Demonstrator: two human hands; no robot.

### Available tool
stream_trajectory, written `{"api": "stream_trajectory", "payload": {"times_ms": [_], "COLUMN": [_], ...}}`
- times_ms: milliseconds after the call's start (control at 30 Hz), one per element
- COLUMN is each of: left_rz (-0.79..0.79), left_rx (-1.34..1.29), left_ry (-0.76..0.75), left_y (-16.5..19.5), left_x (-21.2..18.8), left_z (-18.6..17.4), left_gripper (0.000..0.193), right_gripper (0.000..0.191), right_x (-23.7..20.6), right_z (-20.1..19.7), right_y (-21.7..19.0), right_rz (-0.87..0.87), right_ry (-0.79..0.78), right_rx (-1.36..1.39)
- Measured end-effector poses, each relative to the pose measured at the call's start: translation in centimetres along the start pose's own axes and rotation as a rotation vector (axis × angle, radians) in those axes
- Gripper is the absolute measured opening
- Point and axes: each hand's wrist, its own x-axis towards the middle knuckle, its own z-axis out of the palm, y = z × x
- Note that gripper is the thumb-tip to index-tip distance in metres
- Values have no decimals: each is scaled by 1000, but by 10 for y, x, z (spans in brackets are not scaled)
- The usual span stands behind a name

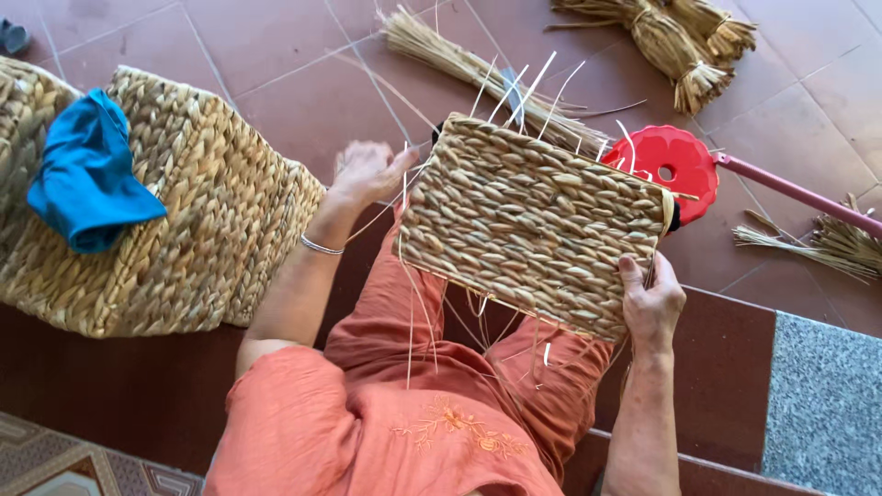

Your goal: The person wipes a finished woven basket with a blue cloth, then picks up a partially woven basket frame and continues weaving with dried palm leaves. They interlace the leaves through the frame, pull them tight, and trim excess strands with scissors.

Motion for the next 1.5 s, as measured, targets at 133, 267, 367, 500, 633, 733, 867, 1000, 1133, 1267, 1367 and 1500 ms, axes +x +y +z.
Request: {"api": "stream_trajectory", "payload": {"times_ms": [133,267,367,500,633,733,867,1000,1133,1267,1367,1500], "left_rz": [35,264,405,402,528,719,762,489,376,257,119,36], "left_rx": [-970,-1071,-1002,-1219,-1115,-847,-756,-1334,-1194,-1009,-954,-900], "left_ry": [-271,-64,152,148,214,435,472,34,-116,-187,-278,-344], "left_y": [0,13,27,55,78,71,51,38,12,3,7,20], "left_x": [-7,-3,8,10,11,11,-11,-60,-118,-151,-159,-163], "left_z": [21,12,-25,-70,-77,-59,16,118,188,218,217,206], "left_gripper": [39,24,19,18,24,29,49,72,60,39,45,59], "right_gripper": [43,48,51,44,60,61,71,74,72,54,76,54], "right_x": [-12,-6,14,52,78,87,60,-3,-59,-88,-88,-63], "right_z": [-4,-9,-14,-26,-24,-16,6,18,18,12,9,7], "right_y": [-30,-41,-39,-36,-22,-4,37,94,155,190,196,187], "right_rz": [20,-107,-395,-479,-176,-86,-73,157,363,510,56,515], "right_ry": [64,126,180,331,215,79,-73,-101,39,7,-148,-11], "right_rx": [-129,-146,-117,-654,-39,418,817,1139,1091,854,-240,114]}}
